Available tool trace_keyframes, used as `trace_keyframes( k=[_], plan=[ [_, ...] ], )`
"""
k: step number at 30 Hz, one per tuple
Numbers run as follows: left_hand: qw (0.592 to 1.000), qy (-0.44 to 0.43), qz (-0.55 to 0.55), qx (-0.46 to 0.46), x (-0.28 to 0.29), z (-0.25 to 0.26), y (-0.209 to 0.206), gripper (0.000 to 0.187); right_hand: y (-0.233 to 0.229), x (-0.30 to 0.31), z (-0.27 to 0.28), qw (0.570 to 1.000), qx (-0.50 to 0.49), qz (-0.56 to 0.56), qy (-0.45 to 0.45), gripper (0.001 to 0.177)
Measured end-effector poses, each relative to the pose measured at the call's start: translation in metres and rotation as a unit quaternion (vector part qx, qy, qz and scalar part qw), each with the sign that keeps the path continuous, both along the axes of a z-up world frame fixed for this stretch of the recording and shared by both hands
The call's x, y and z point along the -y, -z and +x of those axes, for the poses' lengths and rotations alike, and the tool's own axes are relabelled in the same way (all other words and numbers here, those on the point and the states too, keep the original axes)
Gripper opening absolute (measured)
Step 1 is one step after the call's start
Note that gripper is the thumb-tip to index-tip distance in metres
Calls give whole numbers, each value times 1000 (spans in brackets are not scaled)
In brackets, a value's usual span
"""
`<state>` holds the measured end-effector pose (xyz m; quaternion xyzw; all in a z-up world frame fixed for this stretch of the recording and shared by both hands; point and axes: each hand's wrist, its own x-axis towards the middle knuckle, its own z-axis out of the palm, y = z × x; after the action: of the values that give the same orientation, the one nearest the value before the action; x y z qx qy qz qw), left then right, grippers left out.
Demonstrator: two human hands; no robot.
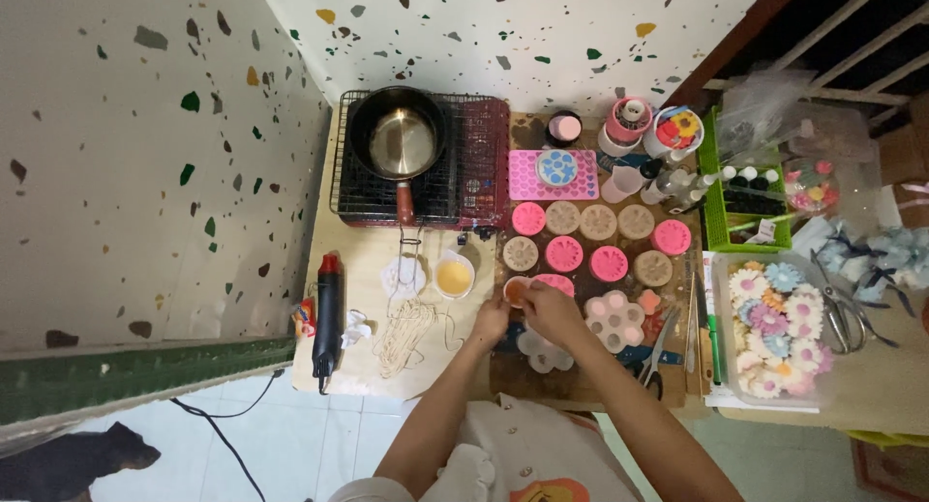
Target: Preparing and pouring melted wax into various flower-shaped silicone molds to create candles.
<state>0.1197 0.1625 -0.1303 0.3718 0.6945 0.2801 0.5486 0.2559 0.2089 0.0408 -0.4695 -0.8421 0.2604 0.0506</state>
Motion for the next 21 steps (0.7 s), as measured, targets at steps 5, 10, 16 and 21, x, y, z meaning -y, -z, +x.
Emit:
trace_keyframes(
  k=[5, 10, 16, 21],
  plan=[
    [999, -6, 41, -21, -1, 5, 53, 54, 25, -3, 5, 996, 91, 0, -2, 21],
    [992, -63, -26, 105, 5, 7, 20, 52, -16, 1, -6, 998, -40, -33, 34, 30],
    [981, -99, -63, 154, 7, 5, -19, 54, -4, -3, -1, 998, -25, -35, 45, 26],
    [984, -91, -44, 148, 6, 8, 3, 52, -1, -6, 0, 996, -38, -59, 62, 27]
  ],
)
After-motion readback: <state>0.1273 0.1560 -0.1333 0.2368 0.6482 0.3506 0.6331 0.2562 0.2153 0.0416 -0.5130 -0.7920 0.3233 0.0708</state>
